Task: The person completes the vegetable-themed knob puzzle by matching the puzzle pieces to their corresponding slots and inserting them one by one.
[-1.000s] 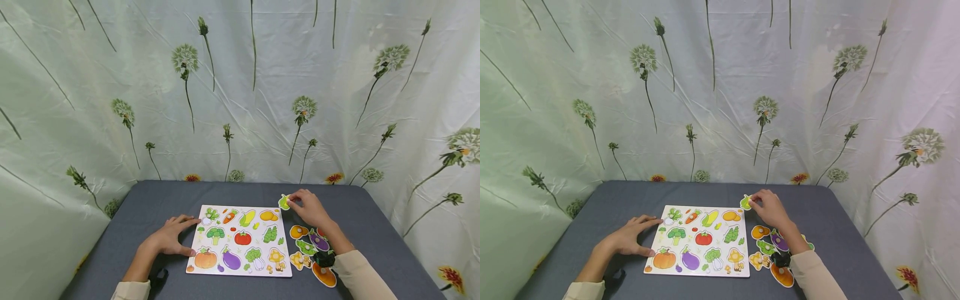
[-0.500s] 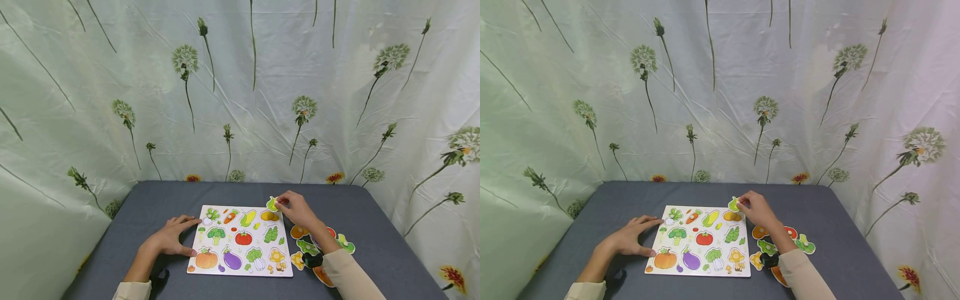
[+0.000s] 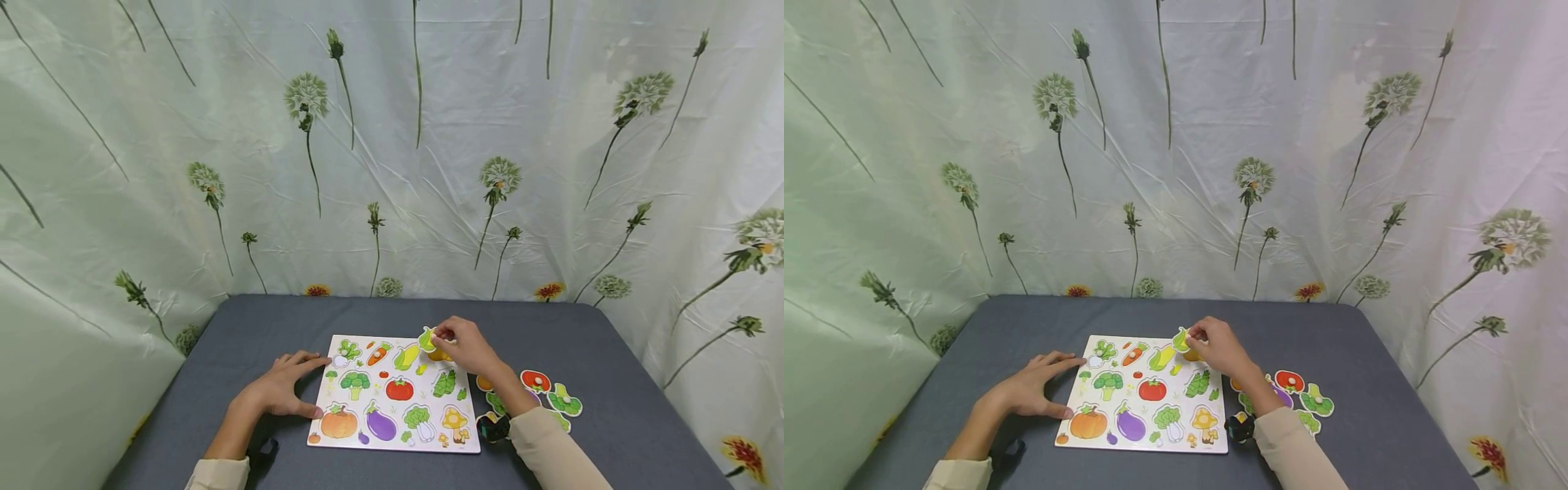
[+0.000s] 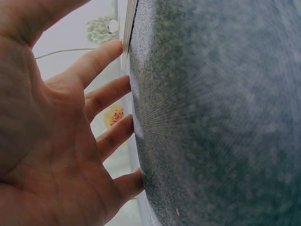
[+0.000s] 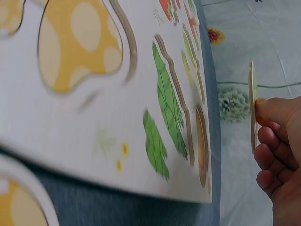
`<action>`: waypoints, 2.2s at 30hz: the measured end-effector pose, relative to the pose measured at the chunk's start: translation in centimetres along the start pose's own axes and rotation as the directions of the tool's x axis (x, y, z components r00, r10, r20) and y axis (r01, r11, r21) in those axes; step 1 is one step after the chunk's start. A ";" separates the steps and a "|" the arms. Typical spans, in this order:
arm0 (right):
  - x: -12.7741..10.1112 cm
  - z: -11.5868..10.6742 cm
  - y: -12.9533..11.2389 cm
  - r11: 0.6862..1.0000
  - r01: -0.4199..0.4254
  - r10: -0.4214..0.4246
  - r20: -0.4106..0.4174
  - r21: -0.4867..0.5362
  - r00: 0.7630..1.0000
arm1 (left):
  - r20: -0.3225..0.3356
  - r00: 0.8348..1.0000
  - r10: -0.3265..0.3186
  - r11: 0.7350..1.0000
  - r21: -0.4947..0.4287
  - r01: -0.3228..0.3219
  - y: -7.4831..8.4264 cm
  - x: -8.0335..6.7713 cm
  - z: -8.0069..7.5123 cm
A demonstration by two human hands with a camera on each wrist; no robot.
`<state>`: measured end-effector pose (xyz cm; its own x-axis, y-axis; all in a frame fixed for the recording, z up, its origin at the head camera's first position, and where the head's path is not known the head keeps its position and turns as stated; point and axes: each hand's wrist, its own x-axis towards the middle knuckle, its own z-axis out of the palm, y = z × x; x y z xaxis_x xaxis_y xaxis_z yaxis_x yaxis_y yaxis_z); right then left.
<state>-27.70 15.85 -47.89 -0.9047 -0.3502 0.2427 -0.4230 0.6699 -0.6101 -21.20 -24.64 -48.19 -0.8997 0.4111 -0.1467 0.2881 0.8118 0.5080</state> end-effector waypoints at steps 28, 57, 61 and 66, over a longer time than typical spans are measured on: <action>0.9 5.1 -1.8 1.000 0.025 -0.023 0.112 -0.015 0.993 | -0.003 1.000 0.013 1.000 -0.003 -0.013 -0.4 0.1 0.1; 0.9 5.2 -2.2 1.000 -0.021 0.023 0.107 -0.021 0.994 | 0.001 1.000 -0.016 1.000 0.010 0.016 0.0 0.0 0.0; 0.8 5.0 -2.1 1.000 -0.009 0.010 0.119 -0.008 0.993 | 0.000 1.000 -0.025 1.000 0.010 0.025 0.1 0.0 0.1; 0.7 4.2 -2.1 1.000 -0.001 0.001 0.117 0.004 0.993 | 0.000 1.000 -0.028 1.000 0.003 0.028 0.0 0.1 0.1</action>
<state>-27.24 11.46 -49.65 -0.8929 -0.4236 0.1527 -0.4217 0.6676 -0.6136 -21.25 -24.59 -48.28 -0.9074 0.3885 -0.1605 0.2640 0.8239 0.5015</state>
